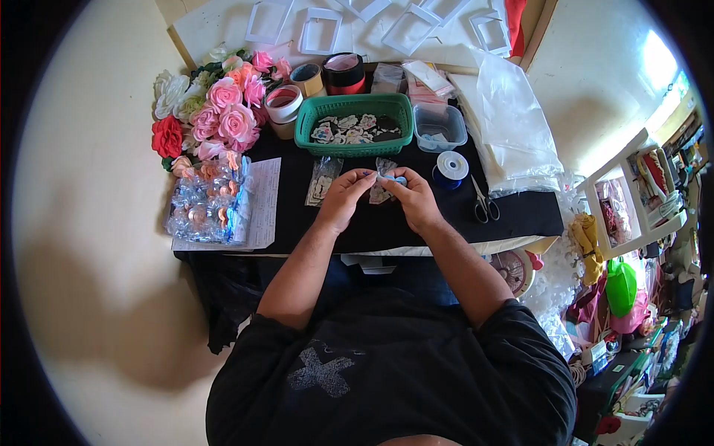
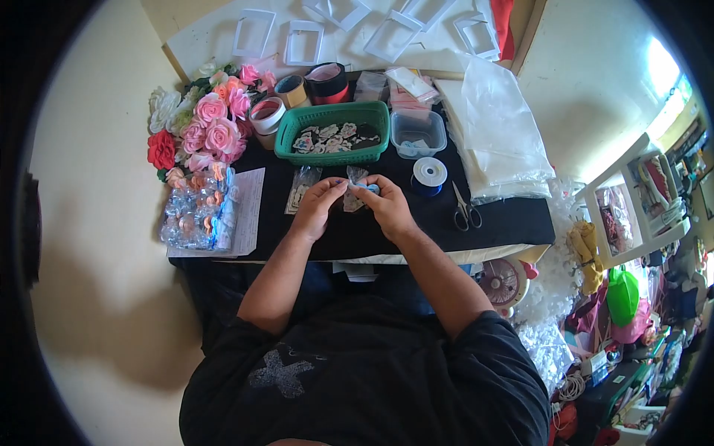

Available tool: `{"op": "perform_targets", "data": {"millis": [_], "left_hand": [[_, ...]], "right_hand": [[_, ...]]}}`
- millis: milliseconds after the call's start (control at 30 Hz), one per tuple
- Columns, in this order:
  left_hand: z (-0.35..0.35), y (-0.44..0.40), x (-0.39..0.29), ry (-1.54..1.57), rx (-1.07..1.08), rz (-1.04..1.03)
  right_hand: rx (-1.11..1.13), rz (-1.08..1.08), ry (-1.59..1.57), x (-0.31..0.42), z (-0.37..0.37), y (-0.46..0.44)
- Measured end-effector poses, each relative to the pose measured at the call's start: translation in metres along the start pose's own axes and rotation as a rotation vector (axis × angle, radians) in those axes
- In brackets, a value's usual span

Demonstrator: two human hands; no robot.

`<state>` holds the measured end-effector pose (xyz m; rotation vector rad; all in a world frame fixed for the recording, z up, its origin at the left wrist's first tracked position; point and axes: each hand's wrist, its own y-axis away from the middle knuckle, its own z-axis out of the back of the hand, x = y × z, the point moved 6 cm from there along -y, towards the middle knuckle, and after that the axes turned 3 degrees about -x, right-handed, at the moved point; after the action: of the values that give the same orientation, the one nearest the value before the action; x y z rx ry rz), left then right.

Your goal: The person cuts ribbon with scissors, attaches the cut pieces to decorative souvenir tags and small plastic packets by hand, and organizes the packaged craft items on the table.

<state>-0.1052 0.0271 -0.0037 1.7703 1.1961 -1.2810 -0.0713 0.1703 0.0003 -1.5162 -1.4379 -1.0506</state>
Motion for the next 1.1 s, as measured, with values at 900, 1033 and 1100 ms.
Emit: {"op": "perform_targets", "data": {"millis": [900,1033,1100], "left_hand": [[-0.0003,-0.0023,0.0019,-0.017,0.035,-0.016],[-0.0007,-0.0009,-0.0030,0.019,-0.086,-0.058],[0.0011,-0.0016,-0.0017,0.021,-0.091,-0.053]], "right_hand": [[0.026,-0.005,0.033,-0.0024,-0.0001,-0.0007],[0.028,0.023,0.015,-0.0009,-0.0020,0.0005],[0.025,0.005,-0.006,0.0007,-0.0028,0.0018]]}}
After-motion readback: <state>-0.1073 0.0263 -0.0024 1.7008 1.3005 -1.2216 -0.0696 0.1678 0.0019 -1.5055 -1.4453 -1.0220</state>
